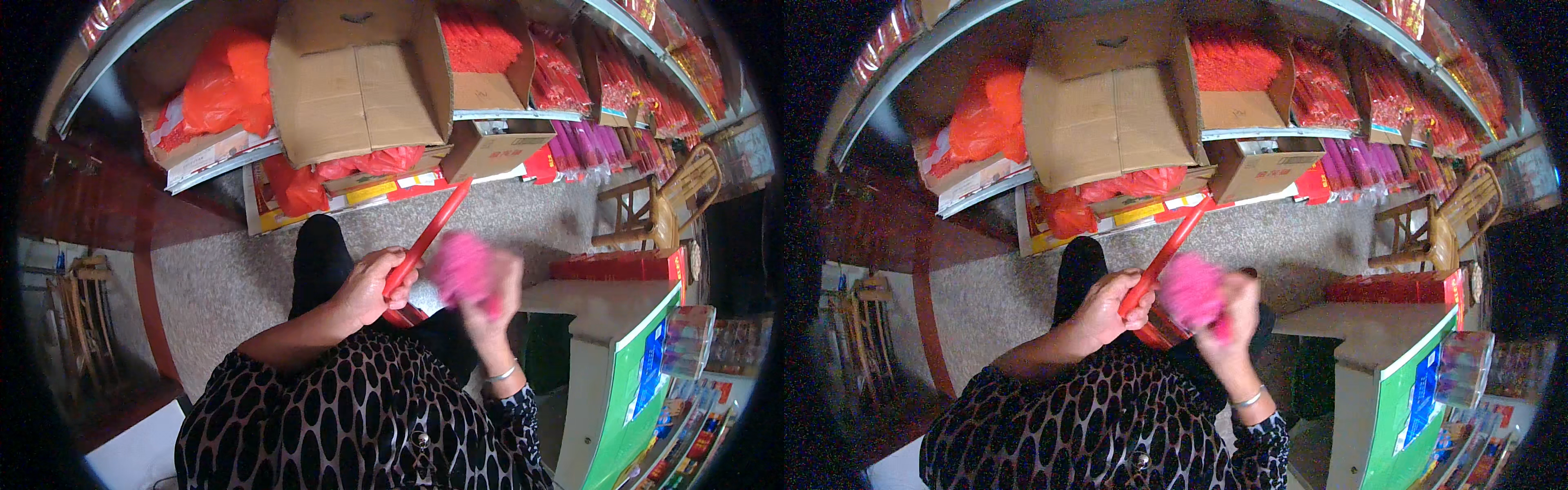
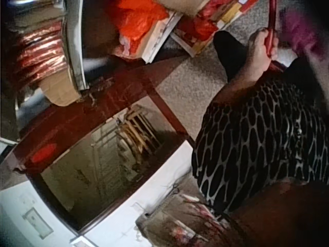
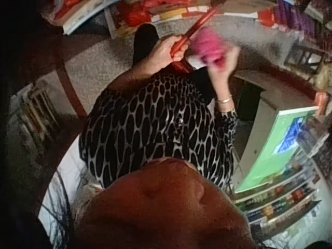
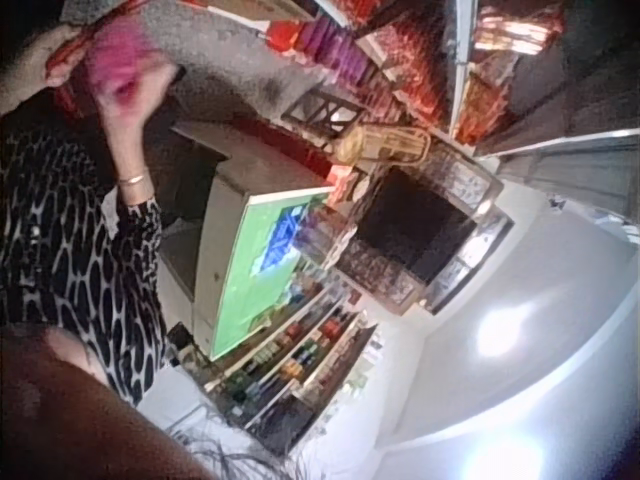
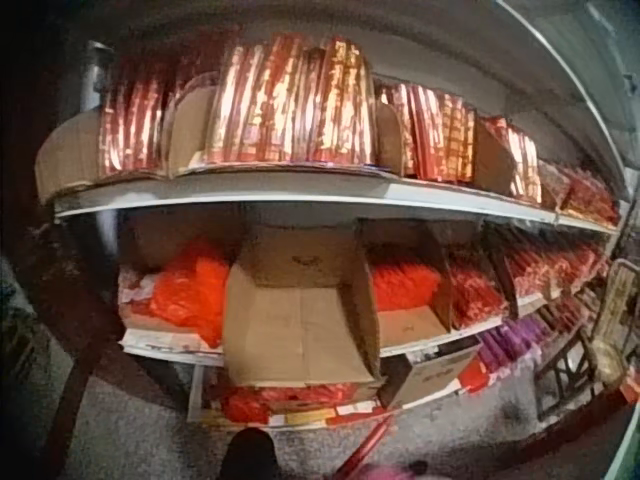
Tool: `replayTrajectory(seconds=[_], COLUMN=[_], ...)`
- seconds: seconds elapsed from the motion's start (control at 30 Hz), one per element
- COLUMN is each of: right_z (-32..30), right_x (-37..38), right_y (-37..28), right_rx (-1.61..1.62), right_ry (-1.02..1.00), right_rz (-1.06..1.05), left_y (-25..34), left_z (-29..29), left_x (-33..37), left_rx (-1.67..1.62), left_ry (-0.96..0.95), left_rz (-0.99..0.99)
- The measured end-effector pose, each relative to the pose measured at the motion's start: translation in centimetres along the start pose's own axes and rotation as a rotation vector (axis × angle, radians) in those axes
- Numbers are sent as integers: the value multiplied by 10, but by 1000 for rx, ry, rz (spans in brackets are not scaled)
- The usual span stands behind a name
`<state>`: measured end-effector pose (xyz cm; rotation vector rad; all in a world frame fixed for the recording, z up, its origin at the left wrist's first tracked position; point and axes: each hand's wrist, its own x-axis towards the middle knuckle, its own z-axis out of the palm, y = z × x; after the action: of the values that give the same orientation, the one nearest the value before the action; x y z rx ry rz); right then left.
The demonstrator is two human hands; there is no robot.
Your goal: The person picks up red candles from a cardboard box on a shelf and wipes each one by hand with a pink cloth.
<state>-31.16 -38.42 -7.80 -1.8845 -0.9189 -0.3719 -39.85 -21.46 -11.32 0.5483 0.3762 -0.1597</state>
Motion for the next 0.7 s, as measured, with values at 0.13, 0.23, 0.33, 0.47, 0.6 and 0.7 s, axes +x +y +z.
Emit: replayTrajectory(seconds=[0.13,0.23,0.33,0.47,0.6,0.7], right_z=[19,5,-9,-19,2,18], right_x=[-17,11,34,32,-6,-24], right_y=[-7,20,56,33,-6,-15], right_rx=[9,-31,81,141,-8,46], right_ry=[-124,42,275,302,-82,-148], right_rz=[-120,95,296,337,-15,-113], left_y=[-9,-1,4,8,0,-9], left_z=[7,21,22,17,4,15], left_x=[-2,-14,-21,-14,4,9], left_rx=[87,184,184,139,76,131], left_ry=[14,-51,-137,-44,82,180], left_rz=[112,11,-44,31,134,204])
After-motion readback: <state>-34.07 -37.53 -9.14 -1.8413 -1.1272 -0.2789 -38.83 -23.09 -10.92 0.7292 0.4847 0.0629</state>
